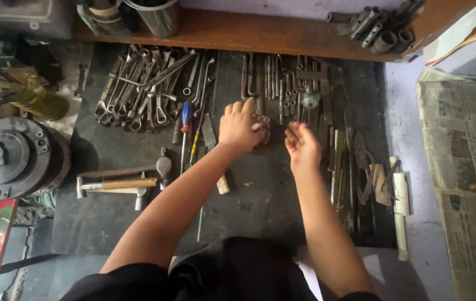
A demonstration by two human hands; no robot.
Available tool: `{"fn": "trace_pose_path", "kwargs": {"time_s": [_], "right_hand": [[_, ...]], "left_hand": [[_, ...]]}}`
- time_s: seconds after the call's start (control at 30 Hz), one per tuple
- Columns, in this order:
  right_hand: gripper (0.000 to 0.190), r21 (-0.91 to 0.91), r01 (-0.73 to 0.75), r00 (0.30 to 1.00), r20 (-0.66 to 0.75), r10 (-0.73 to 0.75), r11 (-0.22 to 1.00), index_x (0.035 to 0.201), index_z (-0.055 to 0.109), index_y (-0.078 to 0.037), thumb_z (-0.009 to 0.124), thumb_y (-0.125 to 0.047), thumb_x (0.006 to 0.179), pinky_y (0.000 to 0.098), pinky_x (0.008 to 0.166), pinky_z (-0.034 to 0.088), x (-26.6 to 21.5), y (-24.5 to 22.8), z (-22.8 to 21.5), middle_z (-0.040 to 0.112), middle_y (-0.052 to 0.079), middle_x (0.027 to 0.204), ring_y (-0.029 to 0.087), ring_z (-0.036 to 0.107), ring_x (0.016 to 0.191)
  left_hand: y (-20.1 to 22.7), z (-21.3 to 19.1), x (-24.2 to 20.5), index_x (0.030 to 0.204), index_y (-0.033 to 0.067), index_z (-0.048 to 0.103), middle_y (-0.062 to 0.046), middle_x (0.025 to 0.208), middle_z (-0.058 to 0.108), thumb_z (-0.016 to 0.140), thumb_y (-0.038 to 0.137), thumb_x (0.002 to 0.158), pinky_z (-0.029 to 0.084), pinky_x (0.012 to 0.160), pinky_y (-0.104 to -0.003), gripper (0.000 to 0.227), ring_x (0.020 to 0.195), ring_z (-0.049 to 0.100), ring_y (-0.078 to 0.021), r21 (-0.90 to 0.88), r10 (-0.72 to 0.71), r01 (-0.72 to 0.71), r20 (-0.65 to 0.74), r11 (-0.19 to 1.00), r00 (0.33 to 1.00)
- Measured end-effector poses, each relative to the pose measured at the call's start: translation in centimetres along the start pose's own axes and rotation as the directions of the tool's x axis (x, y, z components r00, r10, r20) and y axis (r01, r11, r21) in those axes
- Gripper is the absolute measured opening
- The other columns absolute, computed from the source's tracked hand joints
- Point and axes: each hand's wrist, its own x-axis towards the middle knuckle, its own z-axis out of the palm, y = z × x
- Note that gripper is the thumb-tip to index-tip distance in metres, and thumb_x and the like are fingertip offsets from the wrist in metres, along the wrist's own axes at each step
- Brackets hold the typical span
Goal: The person holds a motor stator at a workshop bench and uses pliers to cut wires connected to the core. They use a screwdriver to probe the inner housing and move the component around while working on the wire connections.
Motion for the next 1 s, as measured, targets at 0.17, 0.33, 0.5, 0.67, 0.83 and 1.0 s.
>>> {"fn": "trace_pose_path", "kwargs": {"time_s": [0.17, 0.33, 0.5, 0.67, 0.83, 1.0], "right_hand": [[0.024, -0.462, 0.020, 0.999, 0.042, 0.000, 0.887, 0.109, 0.074, -0.006, 0.077, -0.020, 0.089, 0.0246, 0.068, 0.052, 0.3, 4.1, -1.4, 0.072, 0.003, 0.097, 0.011, 0.066, 0.082], [0.036, -0.674, 0.241, 0.968, 0.216, -0.126, 0.698, 0.118, 0.071, -0.006, 0.081, -0.018, 0.085, 0.0226, 0.061, 0.051, 0.4, 7.7, -1.8, 0.075, 0.002, 0.102, 0.004, 0.066, 0.076], [0.043, -0.706, 0.354, 0.935, 0.281, -0.217, 0.614, 0.128, 0.072, -0.010, 0.080, -0.018, 0.087, 0.0208, 0.051, 0.048, -0.3, 7.5, -2.1, 0.074, 0.001, 0.104, 0.003, 0.055, 0.060], [0.048, -0.635, 0.417, 0.906, 0.347, -0.242, 0.650, 0.135, 0.068, -0.010, 0.080, -0.018, 0.089, 0.0187, 0.053, 0.048, -0.6, 7.6, -2.3, 0.070, -0.002, 0.096, -0.001, 0.055, 0.065], [0.043, -0.635, 0.360, 0.932, 0.286, -0.224, 0.684, 0.132, 0.071, -0.010, 0.079, -0.016, 0.091, 0.0190, 0.053, 0.047, -0.7, 7.6, -2.1, 0.070, -0.003, 0.094, -0.001, 0.057, 0.068], [0.047, -0.552, 0.424, 0.904, 0.306, -0.298, 0.718, 0.132, 0.066, -0.015, 0.079, -0.016, 0.087, 0.0194, 0.055, 0.049, -0.8, 7.0, 0.0, 0.067, -0.005, 0.102, 0.001, 0.058, 0.066]], "left_hand": [[-3.7, 1.9, -0.5, 0.154, 0.0106, 0.032, -0.020, 0.154, 0.037, 0.097, 0.032, 0.054, 0.043, 0.107, -0.047, 0.122, 0.137, 0.045, -0.0423, -0.056, -0.052, 0.068, 0.249, 0.996, 0.967], [-5.1, 2.5, -1.5, 0.160, 0.0090, 0.021, -0.022, 0.161, 0.032, 0.096, 0.034, 0.056, 0.046, 0.110, -0.044, 0.131, 0.134, 0.050, -0.0412, -0.089, -0.057, 0.089, 0.315, 0.992, 0.947], [-5.5, 2.0, -2.5, 0.158, 0.0049, 0.025, -0.023, 0.153, 0.041, 0.097, 0.043, 0.054, 0.050, 0.103, -0.044, 0.133, 0.129, 0.056, -0.0405, -0.096, -0.076, 0.102, 0.245, 0.990, 0.967], [-4.5, 2.3, -3.4, 0.154, -0.0003, 0.032, -0.024, 0.132, 0.057, 0.093, 0.062, 0.056, 0.057, 0.091, -0.046, 0.131, 0.113, 0.065, -0.0404, -0.032, -0.201, 0.209, 0.175, 0.977, 0.964], [-3.9, 1.9, -3.3, 0.153, 0.0010, 0.034, -0.023, 0.127, 0.060, 0.091, 0.066, 0.057, 0.058, 0.089, -0.046, 0.129, 0.107, 0.068, -0.0394, -0.014, -0.253, 0.260, 0.185, 0.966, 0.950], [-3.9, 1.5, -3.1, 0.154, 0.0052, 0.035, -0.020, 0.129, 0.061, 0.093, 0.060, 0.055, 0.058, 0.090, -0.046, 0.128, 0.110, 0.068, -0.0373, -0.027, -0.241, 0.251, 0.188, 0.968, 0.952]]}}
